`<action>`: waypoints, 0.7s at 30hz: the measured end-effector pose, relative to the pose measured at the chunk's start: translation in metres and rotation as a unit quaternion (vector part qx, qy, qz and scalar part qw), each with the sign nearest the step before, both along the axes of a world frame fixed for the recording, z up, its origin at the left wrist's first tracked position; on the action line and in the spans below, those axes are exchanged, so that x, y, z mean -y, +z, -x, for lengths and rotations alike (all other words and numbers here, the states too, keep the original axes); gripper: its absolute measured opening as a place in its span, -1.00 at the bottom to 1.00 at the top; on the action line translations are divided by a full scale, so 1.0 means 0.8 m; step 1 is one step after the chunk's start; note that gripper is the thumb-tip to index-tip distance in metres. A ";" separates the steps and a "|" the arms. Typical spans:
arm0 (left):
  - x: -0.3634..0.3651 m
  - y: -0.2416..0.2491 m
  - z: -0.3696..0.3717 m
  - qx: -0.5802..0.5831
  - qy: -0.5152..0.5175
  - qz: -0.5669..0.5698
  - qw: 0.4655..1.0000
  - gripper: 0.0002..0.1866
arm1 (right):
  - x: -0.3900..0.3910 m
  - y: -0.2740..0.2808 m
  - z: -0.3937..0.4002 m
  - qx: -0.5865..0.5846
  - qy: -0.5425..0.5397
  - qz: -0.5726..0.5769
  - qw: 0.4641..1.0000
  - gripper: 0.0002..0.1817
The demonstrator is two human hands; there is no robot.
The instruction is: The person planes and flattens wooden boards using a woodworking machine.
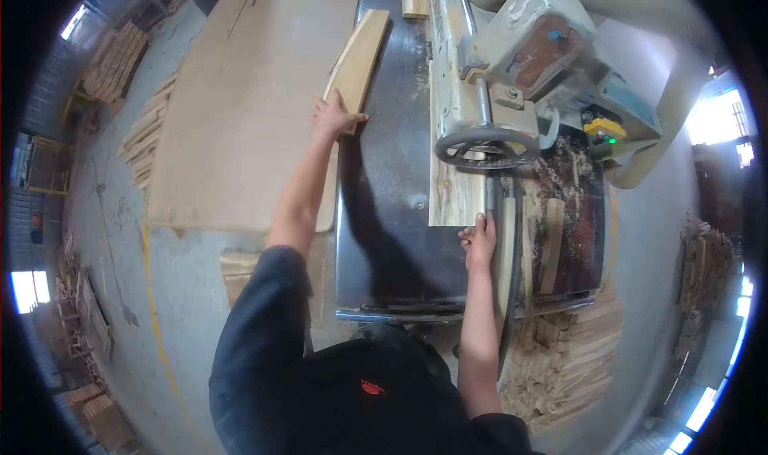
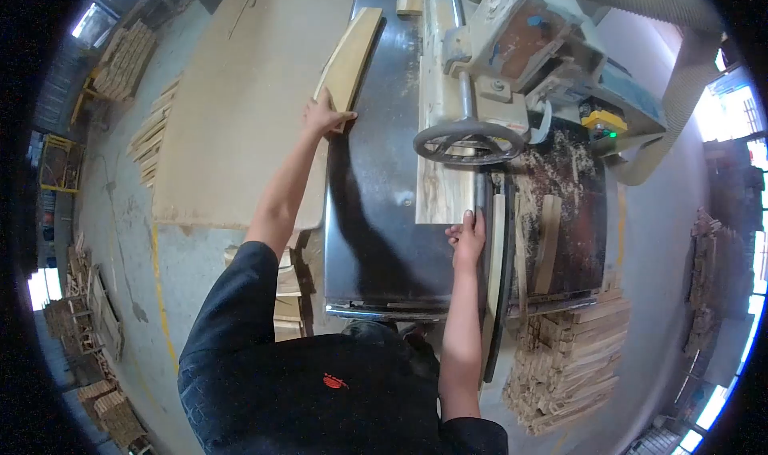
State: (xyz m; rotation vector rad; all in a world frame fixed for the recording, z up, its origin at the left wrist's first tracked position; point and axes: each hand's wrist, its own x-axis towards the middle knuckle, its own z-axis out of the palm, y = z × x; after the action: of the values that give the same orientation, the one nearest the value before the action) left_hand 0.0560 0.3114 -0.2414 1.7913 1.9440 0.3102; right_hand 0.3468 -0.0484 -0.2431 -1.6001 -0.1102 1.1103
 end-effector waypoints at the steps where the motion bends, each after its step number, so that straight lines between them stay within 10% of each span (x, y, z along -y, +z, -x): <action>1: -0.001 -0.007 0.001 -0.015 -0.014 -0.003 1.000 0.27 | -0.001 0.000 0.001 0.005 -0.006 -0.003 1.000 -0.35; 4: 0.042 -0.036 -0.019 -0.053 0.024 -0.117 0.991 0.18 | 0.007 -0.006 0.007 0.032 0.009 -0.029 0.999 -0.35; 10: 0.235 0.023 -0.034 0.096 0.014 0.088 0.991 0.06 | 0.067 -0.017 0.029 0.012 0.046 -0.059 0.997 -0.42; 13: 0.382 0.016 0.007 0.618 0.097 0.177 0.760 -0.09 | 0.115 -0.030 0.037 0.011 0.090 -0.075 0.993 -0.45; 16: 0.494 0.038 0.022 0.813 0.170 0.308 0.465 -0.20 | 0.155 -0.037 0.046 -0.005 0.135 -0.073 0.988 -0.49; 21: 0.609 0.040 0.018 0.829 0.137 0.309 0.445 -0.20 | 0.225 0.005 0.067 -0.056 0.279 -0.071 0.956 -0.43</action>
State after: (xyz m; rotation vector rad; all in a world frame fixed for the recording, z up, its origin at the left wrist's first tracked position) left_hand 0.0416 -0.1754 -0.2097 0.0560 0.5063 0.8460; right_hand 0.2936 -0.2287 -0.2390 -1.4042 -0.5833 1.5838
